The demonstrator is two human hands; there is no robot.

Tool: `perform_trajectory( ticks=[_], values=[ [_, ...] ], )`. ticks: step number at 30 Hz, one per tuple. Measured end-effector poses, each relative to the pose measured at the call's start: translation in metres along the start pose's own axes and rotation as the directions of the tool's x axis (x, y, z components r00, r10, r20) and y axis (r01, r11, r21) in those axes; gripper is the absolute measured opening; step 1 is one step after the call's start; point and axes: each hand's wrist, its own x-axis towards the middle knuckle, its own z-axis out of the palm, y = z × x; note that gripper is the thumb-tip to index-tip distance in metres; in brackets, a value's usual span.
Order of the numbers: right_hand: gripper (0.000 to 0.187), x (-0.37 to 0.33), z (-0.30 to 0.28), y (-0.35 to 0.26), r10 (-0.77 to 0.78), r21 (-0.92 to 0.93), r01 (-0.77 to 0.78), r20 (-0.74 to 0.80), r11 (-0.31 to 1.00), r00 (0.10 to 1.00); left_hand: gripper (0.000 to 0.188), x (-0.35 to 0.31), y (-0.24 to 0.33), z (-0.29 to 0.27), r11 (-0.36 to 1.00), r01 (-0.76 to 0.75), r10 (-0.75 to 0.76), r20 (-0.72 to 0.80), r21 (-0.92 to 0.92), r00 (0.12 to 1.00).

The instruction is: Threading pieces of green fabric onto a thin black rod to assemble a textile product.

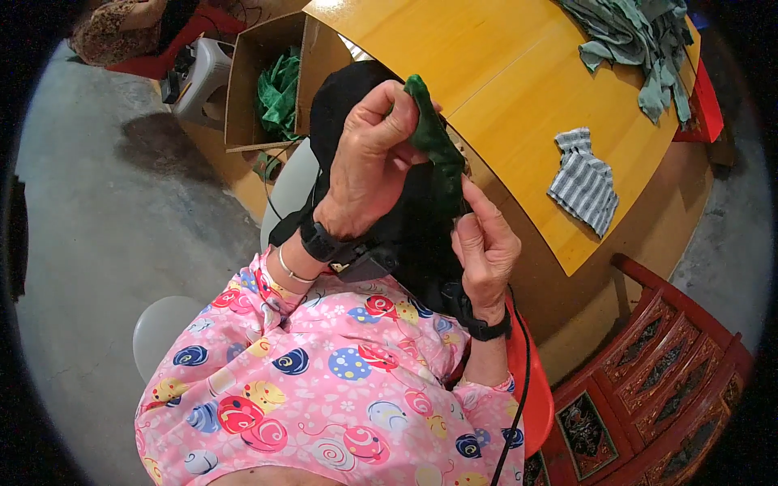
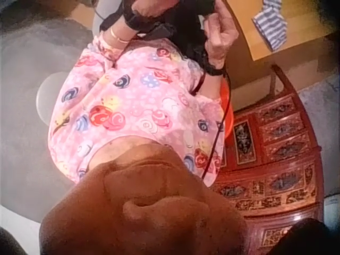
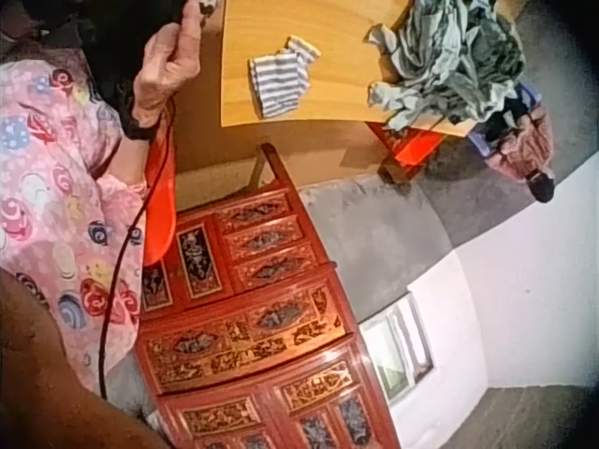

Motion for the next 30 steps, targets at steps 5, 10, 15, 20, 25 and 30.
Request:
perform_trajectory(
  ticks=[5, 10, 15, 20, 25, 30],
  values=[
    [0.039, 0.001, 0.010, -0.003, 0.035, 0.060, -0.035, 0.014, 0.998, 0.999, 0.018, -0.004, -0.007, 0.005, 0.997, -0.073, 0.074, -0.030, 0.023, 0.997],
    [0.038, 0.007, 0.014, -0.005, 0.076, 0.048, -0.076, -0.001, 0.996, 0.997, 0.017, -0.002, -0.004, 0.001, 0.995, -0.069, 0.072, -0.033, 0.073, 0.997],
    [0.037, 0.010, 0.003, -0.008, 0.077, 0.122, -0.078, 0.019, 0.989, 0.997, 0.014, 0.000, 0.001, 0.000, 0.999, 0.021, -0.022, 0.013, 0.046, 1.000],
    [0.043, 0.009, -0.003, -0.009, 0.114, 0.097, -0.118, 0.048, 0.988, 0.992, 0.018, 0.000, 0.000, -0.008, 1.000, 0.020, -0.021, 0.040, 0.005, 0.999],
    [0.050, 0.006, -0.017, -0.010, 0.213, -0.110, -0.202, 0.106, 0.973, 0.971, 0.018, 0.001, 0.007, -0.009, 0.986, -0.046, 0.037, 0.055, 0.163, 0.998],
    [0.048, 0.010, -0.021, -0.018, 0.199, -0.307, -0.153, 0.127, 0.939, 0.972, 0.019, 0.002, 0.017, -0.011, 0.961, -0.062, 0.031, 0.117, 0.269, 0.993]
  ],
)
